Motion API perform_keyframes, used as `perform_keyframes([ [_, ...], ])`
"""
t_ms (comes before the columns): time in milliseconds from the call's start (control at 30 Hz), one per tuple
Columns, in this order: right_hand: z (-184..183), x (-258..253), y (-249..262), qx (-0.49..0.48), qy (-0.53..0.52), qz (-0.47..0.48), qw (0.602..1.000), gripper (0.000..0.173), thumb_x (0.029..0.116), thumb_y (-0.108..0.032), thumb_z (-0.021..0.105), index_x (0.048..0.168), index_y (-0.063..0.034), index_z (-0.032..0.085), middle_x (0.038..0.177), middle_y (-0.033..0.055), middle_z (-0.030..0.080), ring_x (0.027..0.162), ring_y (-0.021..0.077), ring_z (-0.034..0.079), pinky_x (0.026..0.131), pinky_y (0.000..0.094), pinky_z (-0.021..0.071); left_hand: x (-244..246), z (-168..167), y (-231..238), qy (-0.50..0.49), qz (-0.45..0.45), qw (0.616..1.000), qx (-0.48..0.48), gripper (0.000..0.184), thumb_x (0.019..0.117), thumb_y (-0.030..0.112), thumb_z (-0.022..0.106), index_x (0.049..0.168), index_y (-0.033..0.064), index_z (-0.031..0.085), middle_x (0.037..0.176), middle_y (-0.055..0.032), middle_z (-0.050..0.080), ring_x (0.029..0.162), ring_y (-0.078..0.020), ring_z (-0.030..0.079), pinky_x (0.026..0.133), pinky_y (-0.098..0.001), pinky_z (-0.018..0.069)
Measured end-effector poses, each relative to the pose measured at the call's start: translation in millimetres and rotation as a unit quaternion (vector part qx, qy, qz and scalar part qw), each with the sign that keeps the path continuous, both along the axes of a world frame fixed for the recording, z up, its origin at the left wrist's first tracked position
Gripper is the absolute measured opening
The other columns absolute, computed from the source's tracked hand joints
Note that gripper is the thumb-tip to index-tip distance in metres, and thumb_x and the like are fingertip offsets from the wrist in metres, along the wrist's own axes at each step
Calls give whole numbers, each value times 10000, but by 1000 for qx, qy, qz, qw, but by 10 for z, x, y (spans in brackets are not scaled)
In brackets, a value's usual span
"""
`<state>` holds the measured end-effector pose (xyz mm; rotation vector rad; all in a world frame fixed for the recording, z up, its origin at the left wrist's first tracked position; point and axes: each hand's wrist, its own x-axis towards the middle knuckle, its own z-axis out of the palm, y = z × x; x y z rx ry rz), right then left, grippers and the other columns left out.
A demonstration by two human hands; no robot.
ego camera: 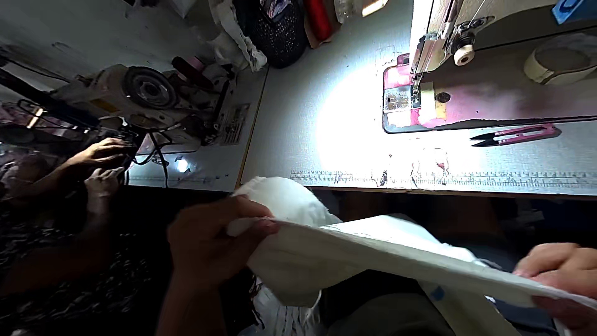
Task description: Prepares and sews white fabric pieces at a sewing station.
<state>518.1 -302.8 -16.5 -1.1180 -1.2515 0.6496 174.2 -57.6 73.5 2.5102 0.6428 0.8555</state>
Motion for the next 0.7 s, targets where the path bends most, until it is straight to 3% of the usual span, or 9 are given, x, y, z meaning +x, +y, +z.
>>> perform_keyframes([
  [100,-80,-257,147,-62,93,9,994,83,982,-229,693,1057,-241,726,1002,-155,692,950,-31,642,842,173,548,119,407,374,113,3,991,78,312,956,421,677,907,113,696,785,74,664,728,84,590,682,-128,496],
  [167,-229,-490,352,-108,238,-76,962,78,930,-119,698,934,-178,750,872,-104,715,795,-13,662,735,177,575,517,429,756,198,-16,974,104,360,928,360,659,871,8,719,730,-86,672,659,-122,614,628,-359,502],
  [267,-499,-675,638,-194,438,-187,858,150,945,43,602,866,-17,715,779,39,721,710,82,682,705,251,596,1291,-135,1453,264,-86,957,89,291,923,358,705,917,70,747,810,-109,712,756,-291,688,684,-582,516],
  [300,-597,-682,686,-215,468,-211,831,151,959,54,586,873,9,702,788,62,714,721,104,679,723,269,593,1551,-402,1617,270,-114,952,92,262,919,330,733,925,70,754,830,-119,722,785,-321,702,713,-612,525],
  [367,-739,-644,699,-233,492,-251,800,131,975,51,575,909,29,687,824,81,711,748,124,682,746,278,591,1989,-896,1801,264,-180,941,111,219,942,286,723,915,69,744,822,-100,708,822,-294,693,806,-565,531],
  [433,-801,-568,623,-232,487,-277,795,113,972,46,585,938,25,691,832,71,717,762,118,689,753,273,592,2273,-1172,1826,242,-214,937,130,239,1002,287,637,947,67,713,864,-101,665,883,-294,658,860,-543,502],
  [500,-835,-536,516,-228,475,-282,802,86,948,44,616,929,20,696,820,63,719,759,115,697,763,279,605,2410,-1287,1814,216,-225,936,160,279,1023,322,559,1010,77,693,992,-128,644,988,-338,636,878,-590,470],
  [600,-857,-548,438,-234,459,-256,818,98,913,59,632,901,-8,702,792,35,712,737,84,684,747,264,597,2463,-1277,1820,186,-191,946,186,335,986,361,581,1069,48,670,1005,-169,591,964,-393,597,841,-628,418],
  [700,-878,-533,414,-229,415,-204,857,137,899,77,628,925,-32,706,803,6,723,735,60,687,725,251,601,2388,-1198,1510,234,-62,952,187,303,1008,341,619,961,46,673,911,-145,608,841,-354,643,700,-550,495],
])
